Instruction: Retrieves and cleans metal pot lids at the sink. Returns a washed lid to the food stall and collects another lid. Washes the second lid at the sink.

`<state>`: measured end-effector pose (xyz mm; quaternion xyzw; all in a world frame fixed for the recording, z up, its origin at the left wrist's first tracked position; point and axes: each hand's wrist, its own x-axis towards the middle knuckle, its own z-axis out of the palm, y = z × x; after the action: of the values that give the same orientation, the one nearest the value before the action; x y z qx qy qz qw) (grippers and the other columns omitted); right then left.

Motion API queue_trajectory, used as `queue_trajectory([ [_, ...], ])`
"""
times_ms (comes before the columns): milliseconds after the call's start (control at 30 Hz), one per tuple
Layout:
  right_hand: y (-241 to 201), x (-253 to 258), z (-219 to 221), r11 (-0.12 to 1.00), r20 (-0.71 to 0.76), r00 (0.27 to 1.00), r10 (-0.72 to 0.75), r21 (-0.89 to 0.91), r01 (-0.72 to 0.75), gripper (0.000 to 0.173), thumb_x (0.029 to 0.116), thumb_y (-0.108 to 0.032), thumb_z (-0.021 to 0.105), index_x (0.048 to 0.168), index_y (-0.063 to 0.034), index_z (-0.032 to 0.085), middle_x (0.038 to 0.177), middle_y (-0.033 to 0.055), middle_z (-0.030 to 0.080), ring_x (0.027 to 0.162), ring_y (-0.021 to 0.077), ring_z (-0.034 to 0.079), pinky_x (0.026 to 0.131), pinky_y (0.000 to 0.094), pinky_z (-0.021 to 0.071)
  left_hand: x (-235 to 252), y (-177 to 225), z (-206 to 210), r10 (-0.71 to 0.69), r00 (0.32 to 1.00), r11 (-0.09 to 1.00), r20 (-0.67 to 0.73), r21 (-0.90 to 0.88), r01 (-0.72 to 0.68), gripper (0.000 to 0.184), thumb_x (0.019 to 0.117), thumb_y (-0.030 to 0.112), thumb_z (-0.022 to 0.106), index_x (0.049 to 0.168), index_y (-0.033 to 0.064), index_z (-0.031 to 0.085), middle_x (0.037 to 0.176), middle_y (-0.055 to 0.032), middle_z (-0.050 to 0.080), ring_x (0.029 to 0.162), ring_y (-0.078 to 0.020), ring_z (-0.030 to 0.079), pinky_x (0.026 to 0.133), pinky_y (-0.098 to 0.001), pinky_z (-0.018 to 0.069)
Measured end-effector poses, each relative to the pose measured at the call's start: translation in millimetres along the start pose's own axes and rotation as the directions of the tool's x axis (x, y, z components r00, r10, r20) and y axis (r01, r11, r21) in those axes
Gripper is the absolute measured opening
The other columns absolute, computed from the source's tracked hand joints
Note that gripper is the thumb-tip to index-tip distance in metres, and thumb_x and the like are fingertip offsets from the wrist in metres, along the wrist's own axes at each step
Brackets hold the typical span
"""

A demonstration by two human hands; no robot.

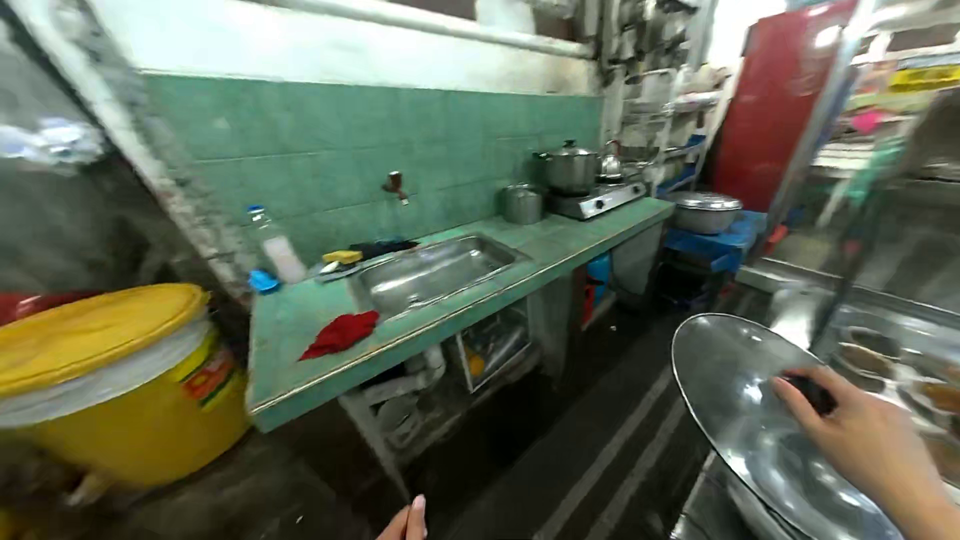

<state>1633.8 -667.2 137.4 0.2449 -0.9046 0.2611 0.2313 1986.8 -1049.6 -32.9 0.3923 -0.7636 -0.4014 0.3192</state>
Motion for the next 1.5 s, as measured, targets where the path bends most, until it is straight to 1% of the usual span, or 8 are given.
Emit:
queue_trajectory([
  [200,-81.6,81.2,99.3,0.987,0.07,0.994,-0.078,0.145,0.068,0.031,0.0995,-0.028,0.064,0.112,0.0002,0.07,0.084,0.0284,0.067,0.075,0.0509,0.064,0.066,0.0729,0.0454,50.8,-9.1,-29.8,-0.016,0.979,0.999,-0.203,-0.037,0.008,0.036,0.1039,0.017,0.052,0.078,-0.0031,0.067,0.066,-0.0001,0.058,0.06,-0.0003,0.051,0.061,-0.0202,0.0449],
  [533,-209.1,227.4,270.2,0.918,0.21,0.917,-0.339,0.288,0.273,0.046,0.0962,-0.044,0.059,0.112,-0.0024,0.07,0.087,0.0281,0.069,0.082,0.0534,0.067,0.07,0.0734,0.048,222.3,-16.4,-56.8,0.04,0.902,0.999,-0.431,0.05,-0.02,0.025,0.0999,0.022,0.058,0.105,0.0029,0.073,0.1,-0.0079,0.07,0.089,-0.0113,0.067,0.08,-0.028,0.0561],
  [667,-271.0,282.2,324.2,0.891,0.272,0.87,-0.411,0.319,0.321,0.034,0.098,-0.033,0.066,0.113,-0.0025,0.069,0.089,0.0274,0.069,0.083,0.0516,0.067,0.071,0.0729,0.0482,279.2,-9.1,-68.8,0.05,0.868,0.997,-0.494,0.068,-0.019,0.027,0.1008,0.025,0.056,0.107,0.0037,0.073,0.103,-0.0076,0.071,0.093,-0.01,0.067,0.078,-0.0259,0.056],
  [800,-333.4,327.8,374.0,0.87,0.302,0.833,-0.463,0.337,0.361,0.028,0.0986,-0.03,0.069,0.113,-0.0054,0.07,0.089,0.0226,0.07,0.083,0.0447,0.069,0.072,0.0675,0.0513,351.0,-8.5,-81.2,0.088,0.875,0.993,-0.475,0.108,-0.042,0.03,0.1015,0.029,0.054,0.109,0.0065,0.073,0.105,-0.0065,0.07,0.096,-0.0123,0.068,0.08,-0.0288,0.0578],
  [1033,-430.3,390.6,475.1,0.884,0.461,0.755,-0.467,0.282,0.374,0.035,0.1016,-0.033,0.064,0.123,-0.0057,0.066,0.109,0.0256,0.069,0.101,0.0469,0.067,0.085,0.0683,0.0513,495.1,-20.9,-104.5,0.08,0.925,0.99,-0.372,0.137,-0.03,0.023,0.1009,0.023,0.061,0.115,0.0074,0.071,0.112,-0.0072,0.069,0.103,-0.0179,0.068,0.087,-0.0377,0.0582],
  [1167,-470.3,418.3,540.6,0.894,0.642,0.637,-0.427,0.195,0.402,0.041,0.1041,-0.039,0.057,0.134,-0.0111,0.062,0.124,0.0237,0.066,0.112,0.0439,0.066,0.093,0.0631,0.0514,569.1,-30.8,-99.8,0.022,0.965,0.984,-0.262,0.178,0.025,0.024,0.1009,0.021,0.062,0.119,0.0063,0.07,0.116,-0.0102,0.069,0.107,-0.021,0.067,0.091,-0.0401,0.0574],
  [1300,-492.9,417.0,606.5,0.898,0.77,0.513,-0.38,0.174,0.404,0.044,0.1048,-0.038,0.054,0.141,-0.0133,0.057,0.134,0.024,0.061,0.117,0.0432,0.063,0.097,0.0611,0.0505,642.4,-32.7,-93.1,-0.072,0.99,0.948,-0.119,0.301,0.105,0.036,0.1025,0.02,0.06,0.135,0.0044,0.062,0.133,-0.0149,0.064,0.125,-0.0279,0.06,0.107,-0.0466,0.0483],
  [1500,-501.6,397.8,677.1,0.905,0.884,0.34,-0.319,0.178,0.386,0.045,0.1031,-0.029,0.057,0.146,-0.0136,0.052,0.142,0.0264,0.054,0.123,0.0456,0.06,0.098,0.0622,0.0505,733.6,-52.8,-81.6,-0.116,0.984,0.873,-0.135,0.458,0.166,0.056,0.0985,0.017,0.065,0.151,0.0085,0.048,0.148,-0.0184,0.053,0.136,-0.0348,0.052,0.113,-0.053,0.0427],
])
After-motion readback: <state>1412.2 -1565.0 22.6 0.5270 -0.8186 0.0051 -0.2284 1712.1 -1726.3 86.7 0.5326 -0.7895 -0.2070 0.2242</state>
